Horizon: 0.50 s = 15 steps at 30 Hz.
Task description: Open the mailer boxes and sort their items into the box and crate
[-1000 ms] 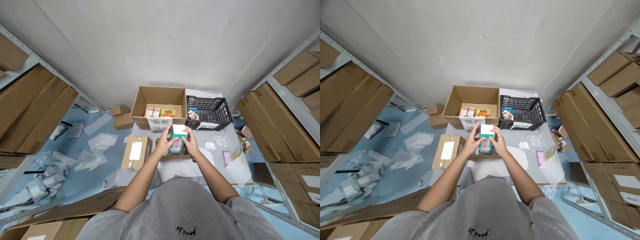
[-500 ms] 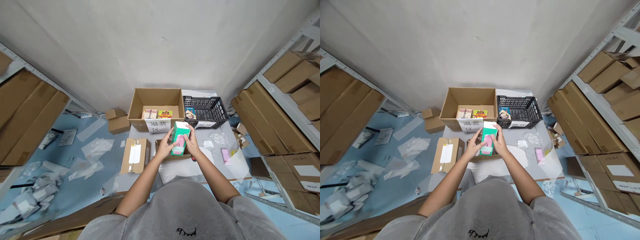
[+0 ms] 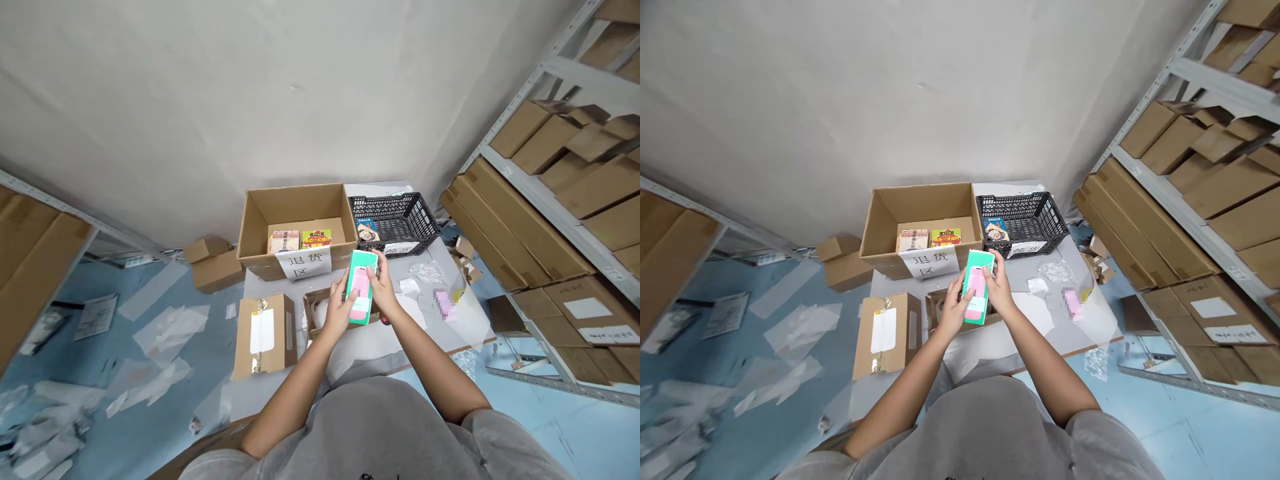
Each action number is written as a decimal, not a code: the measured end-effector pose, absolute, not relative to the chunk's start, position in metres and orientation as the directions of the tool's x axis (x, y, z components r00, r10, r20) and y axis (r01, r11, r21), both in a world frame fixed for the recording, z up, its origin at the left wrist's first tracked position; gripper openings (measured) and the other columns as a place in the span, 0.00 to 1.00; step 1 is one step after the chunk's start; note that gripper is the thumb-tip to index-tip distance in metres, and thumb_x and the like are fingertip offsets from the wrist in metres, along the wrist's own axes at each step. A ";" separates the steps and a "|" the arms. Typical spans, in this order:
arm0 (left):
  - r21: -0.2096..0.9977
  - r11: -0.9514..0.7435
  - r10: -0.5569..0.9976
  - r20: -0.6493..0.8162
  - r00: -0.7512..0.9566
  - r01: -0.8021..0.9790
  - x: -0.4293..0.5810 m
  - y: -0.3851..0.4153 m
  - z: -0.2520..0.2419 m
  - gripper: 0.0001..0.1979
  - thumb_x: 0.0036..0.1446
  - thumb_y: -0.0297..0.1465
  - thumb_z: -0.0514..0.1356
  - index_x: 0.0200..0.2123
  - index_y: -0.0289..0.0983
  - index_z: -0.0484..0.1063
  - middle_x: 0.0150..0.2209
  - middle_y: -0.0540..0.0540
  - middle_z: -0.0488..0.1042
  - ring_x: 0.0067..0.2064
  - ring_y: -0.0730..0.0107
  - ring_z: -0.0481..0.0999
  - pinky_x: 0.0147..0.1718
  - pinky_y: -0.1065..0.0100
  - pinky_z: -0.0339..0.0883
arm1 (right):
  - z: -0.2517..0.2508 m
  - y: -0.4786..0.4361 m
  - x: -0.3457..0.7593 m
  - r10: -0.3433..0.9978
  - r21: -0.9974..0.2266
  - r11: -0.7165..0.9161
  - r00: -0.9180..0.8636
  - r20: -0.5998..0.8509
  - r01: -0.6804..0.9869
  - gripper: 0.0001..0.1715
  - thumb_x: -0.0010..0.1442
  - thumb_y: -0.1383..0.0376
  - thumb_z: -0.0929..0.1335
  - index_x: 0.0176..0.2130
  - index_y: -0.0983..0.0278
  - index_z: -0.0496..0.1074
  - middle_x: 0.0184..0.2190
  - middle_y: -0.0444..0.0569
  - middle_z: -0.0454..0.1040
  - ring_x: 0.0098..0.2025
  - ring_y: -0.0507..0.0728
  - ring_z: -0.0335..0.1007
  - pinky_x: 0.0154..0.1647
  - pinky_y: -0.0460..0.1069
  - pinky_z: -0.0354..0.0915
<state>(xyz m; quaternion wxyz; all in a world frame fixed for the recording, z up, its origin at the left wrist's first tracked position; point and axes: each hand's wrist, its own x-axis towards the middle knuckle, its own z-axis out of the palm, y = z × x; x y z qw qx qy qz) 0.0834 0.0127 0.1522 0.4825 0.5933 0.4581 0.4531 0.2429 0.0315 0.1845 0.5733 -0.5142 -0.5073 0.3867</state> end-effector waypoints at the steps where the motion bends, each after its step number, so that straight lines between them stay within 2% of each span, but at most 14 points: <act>1: 0.989 -0.118 0.982 0.103 0.161 0.091 0.089 0.014 0.152 0.37 0.71 0.55 0.59 0.77 0.48 0.64 0.62 0.40 0.71 0.68 0.51 0.71 0.71 0.52 0.61 | 0.187 0.033 0.246 0.963 -0.980 0.179 0.189 0.192 0.086 0.39 0.74 0.40 0.67 0.74 0.53 0.60 0.67 0.54 0.72 0.63 0.62 0.74 0.68 0.58 0.70; 7: 0.990 -0.126 0.982 0.115 0.151 0.065 0.127 0.036 0.158 0.37 0.70 0.55 0.61 0.76 0.50 0.65 0.64 0.40 0.71 0.68 0.49 0.71 0.71 0.50 0.61 | 0.200 0.046 0.283 0.941 -0.957 0.233 0.209 0.267 0.172 0.41 0.74 0.41 0.67 0.76 0.52 0.61 0.74 0.52 0.64 0.79 0.62 0.55 0.81 0.61 0.53; 12: 0.979 -0.158 0.984 0.144 0.108 0.129 0.169 0.084 0.152 0.34 0.73 0.54 0.57 0.76 0.49 0.64 0.67 0.39 0.71 0.71 0.49 0.68 0.72 0.49 0.61 | 0.177 0.065 0.323 0.962 -0.966 0.206 0.150 0.230 0.156 0.41 0.75 0.42 0.67 0.78 0.52 0.60 0.79 0.51 0.57 0.80 0.63 0.53 0.79 0.62 0.58; 15: 0.971 -0.160 0.985 0.145 0.093 0.180 0.199 0.125 0.141 0.35 0.73 0.54 0.58 0.76 0.48 0.65 0.68 0.39 0.72 0.71 0.48 0.68 0.72 0.47 0.59 | 0.150 0.094 0.349 0.966 -0.967 0.192 0.142 0.216 0.165 0.42 0.75 0.42 0.66 0.79 0.53 0.59 0.79 0.51 0.58 0.81 0.64 0.52 0.81 0.63 0.55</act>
